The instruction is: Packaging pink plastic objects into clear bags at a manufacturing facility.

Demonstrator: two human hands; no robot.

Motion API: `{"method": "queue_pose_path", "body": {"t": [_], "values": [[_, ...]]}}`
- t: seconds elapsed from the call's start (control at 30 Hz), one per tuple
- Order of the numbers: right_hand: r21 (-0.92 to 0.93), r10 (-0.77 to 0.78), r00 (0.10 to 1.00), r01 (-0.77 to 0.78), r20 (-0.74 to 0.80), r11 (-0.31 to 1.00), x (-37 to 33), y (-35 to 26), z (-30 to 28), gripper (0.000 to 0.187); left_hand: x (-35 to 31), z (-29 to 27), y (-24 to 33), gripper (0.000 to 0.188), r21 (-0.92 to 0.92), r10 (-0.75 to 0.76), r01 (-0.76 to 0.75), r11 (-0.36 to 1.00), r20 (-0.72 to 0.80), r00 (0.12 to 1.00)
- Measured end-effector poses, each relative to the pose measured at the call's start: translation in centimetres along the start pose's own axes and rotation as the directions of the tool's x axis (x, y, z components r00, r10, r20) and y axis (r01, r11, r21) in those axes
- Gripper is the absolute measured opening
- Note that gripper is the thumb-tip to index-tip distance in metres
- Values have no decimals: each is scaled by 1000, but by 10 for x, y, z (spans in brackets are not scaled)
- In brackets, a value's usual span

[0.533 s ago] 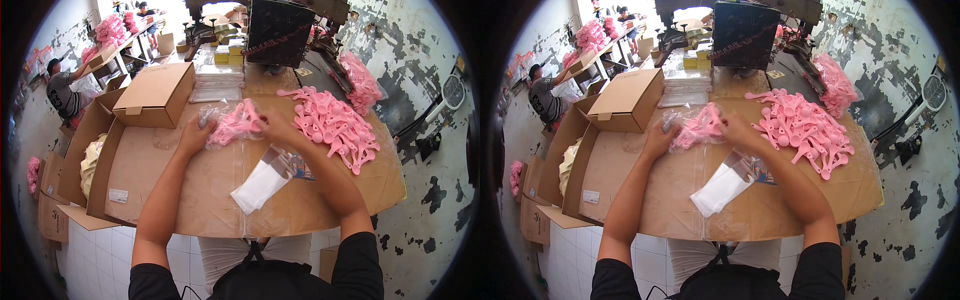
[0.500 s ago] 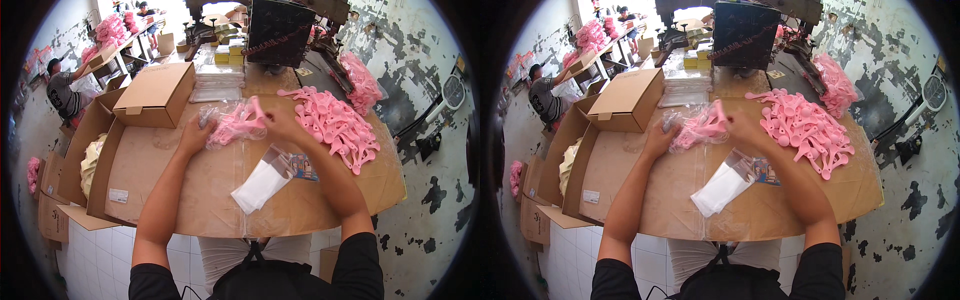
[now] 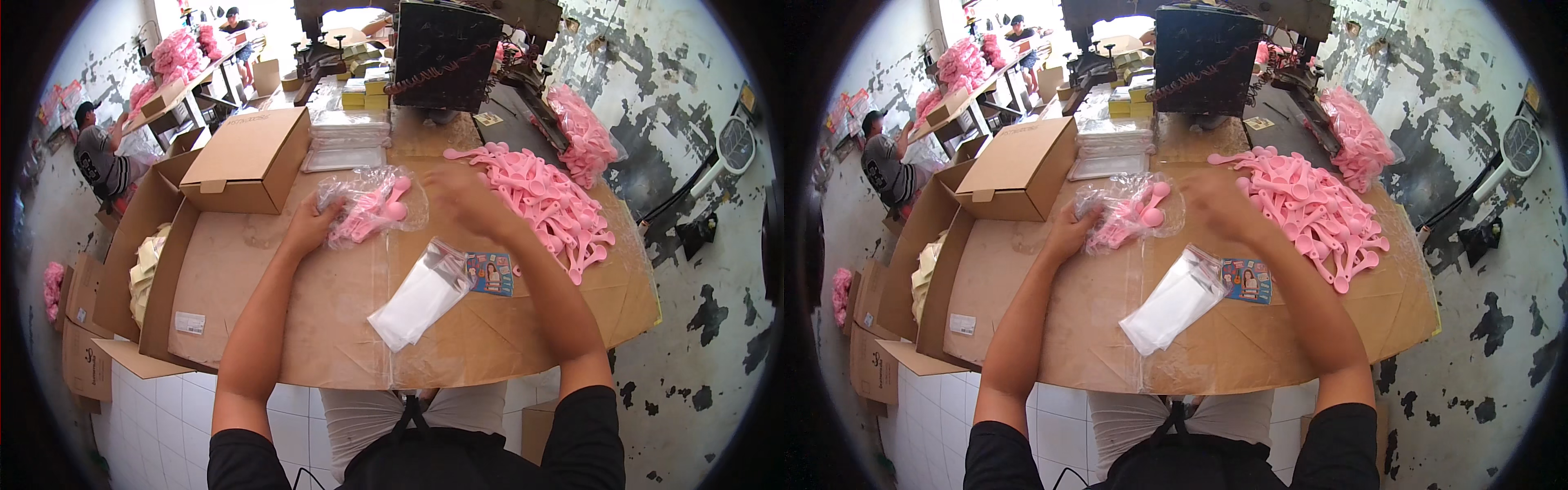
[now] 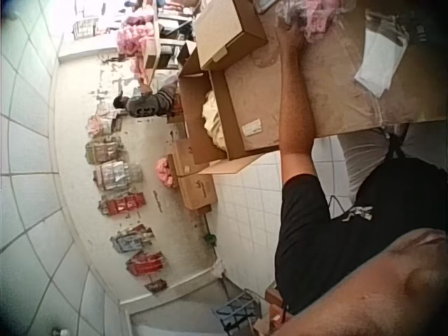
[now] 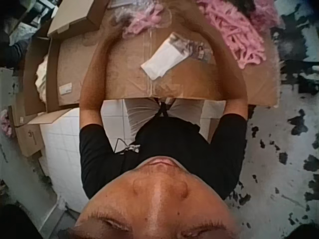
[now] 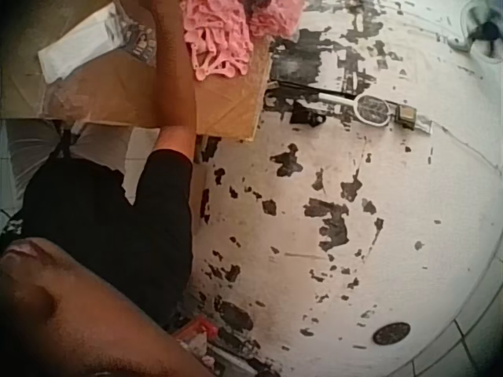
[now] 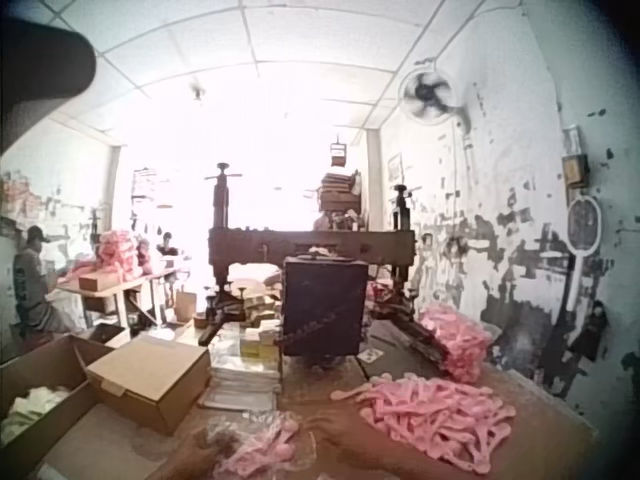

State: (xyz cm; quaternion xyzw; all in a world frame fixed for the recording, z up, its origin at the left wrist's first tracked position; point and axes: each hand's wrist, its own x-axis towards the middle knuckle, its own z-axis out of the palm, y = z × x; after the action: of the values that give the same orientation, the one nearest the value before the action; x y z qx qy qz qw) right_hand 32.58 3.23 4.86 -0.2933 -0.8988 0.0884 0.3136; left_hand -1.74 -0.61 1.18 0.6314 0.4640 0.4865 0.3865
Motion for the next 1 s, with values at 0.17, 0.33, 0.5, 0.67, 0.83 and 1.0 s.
{"method": "queue_pose_path", "body": {"t": [0.17,0.33,0.5,0.67,0.83,1.0], "values": [[-123,-63,986,83,157,989,30,-38,46,41,-3,1,1,28,-7,-2,2,1000,9,1000],[-141,-7,940,59,341,988,34,-30,34,33,0,3,-1,29,38,6,-5,999,-28,1000],[55,134,897,-174,422,983,29,-34,1,34,-1,2,-2,30,37,23,-21,999,-47,999],[37,291,928,-308,234,951,8,-32,-85,37,-1,-2,-9,29,81,37,-33,996,-46,998],[-507,549,826,-529,-126,680,-43,28,-135,40,4,6,-2,29,-21,36,-36,999,-13,999],[-73,166,984,-171,-61,983,-1,-19,-55,35,-2,-4,-7,28,5,53,-52,999,-20,998]]}}
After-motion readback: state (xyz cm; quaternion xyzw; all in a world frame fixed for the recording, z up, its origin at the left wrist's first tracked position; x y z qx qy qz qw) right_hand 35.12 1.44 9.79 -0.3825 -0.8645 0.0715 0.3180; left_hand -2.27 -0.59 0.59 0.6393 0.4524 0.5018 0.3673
